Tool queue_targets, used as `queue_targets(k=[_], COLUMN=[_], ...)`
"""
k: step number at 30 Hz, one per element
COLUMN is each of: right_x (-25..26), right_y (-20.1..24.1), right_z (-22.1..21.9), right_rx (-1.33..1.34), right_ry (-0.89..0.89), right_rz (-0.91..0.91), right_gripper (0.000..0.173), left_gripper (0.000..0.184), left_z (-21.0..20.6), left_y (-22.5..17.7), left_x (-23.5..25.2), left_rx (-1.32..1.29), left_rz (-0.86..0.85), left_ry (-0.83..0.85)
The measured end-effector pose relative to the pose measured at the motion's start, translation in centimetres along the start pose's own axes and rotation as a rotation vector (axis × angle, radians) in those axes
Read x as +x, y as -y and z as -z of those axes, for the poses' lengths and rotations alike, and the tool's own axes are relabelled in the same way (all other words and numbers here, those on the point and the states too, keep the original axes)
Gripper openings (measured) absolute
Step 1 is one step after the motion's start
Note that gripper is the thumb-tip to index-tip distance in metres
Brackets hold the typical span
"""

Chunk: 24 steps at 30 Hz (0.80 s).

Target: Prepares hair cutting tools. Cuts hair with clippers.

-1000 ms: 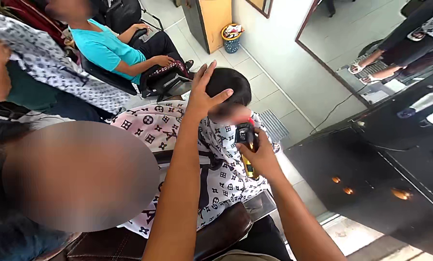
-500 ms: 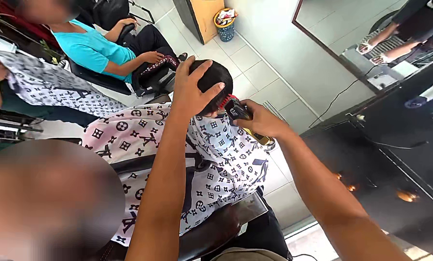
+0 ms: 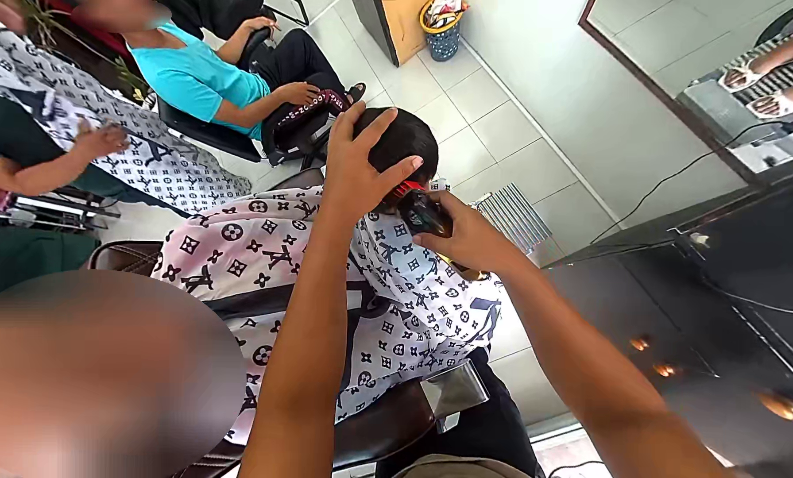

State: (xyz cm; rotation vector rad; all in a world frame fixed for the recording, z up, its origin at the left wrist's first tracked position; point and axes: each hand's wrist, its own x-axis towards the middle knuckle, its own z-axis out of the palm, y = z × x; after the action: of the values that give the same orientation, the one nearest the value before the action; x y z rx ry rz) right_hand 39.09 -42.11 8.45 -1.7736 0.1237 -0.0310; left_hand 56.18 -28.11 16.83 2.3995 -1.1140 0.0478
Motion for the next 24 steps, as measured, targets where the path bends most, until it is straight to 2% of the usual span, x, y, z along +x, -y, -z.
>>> queue_targets(k=[3,5,8,13,18,22,24], right_x=[-0.3,-0.5,-0.6,-1.5,-1.9,-2.4,-2.6], right_y=[-0.4,0.1,0.8,-0.5,1.0,0.2,0.8], right_z=[-0.1,-0.6,-1.5,-2.0,-3.7,-4.1,-4.8], right_rx=[0.112,0.073,-0.101,-0.068,-0.174,-0.161,-0.161], right_ry=[0.019,-0.013,-0.085,-0.121,-0.230,-0.249,-0.296], right_rz=[-0.187,-0.134,0.052,-0.170,0.010,-0.170,-0.145], right_gripper=[0.067,0.068,0.074,0.070,0.073,0.071,0.071], left_gripper=[0.074,0.074,0.076,0.079,0.080,0.082,0.082], left_z=[0.1,0.1,-0.2,-0.5,-0.7,-0.8,-0.8], left_y=[0.0,-0.1,-0.1,-0.2,-0.5,-0.7,-0.8], left_x=[0.0,0.1,0.2,0.3,0.4,0.4,0.5], left_rx=[-0.001,-0.009,-0.004,0.008,0.008,0.001,0.007], left_rz=[-0.005,-0.009,-0.018,-0.052,-0.055,-0.060,-0.059], left_ry=[0.003,0.006,0.000,0.024,0.046,0.066,0.079])
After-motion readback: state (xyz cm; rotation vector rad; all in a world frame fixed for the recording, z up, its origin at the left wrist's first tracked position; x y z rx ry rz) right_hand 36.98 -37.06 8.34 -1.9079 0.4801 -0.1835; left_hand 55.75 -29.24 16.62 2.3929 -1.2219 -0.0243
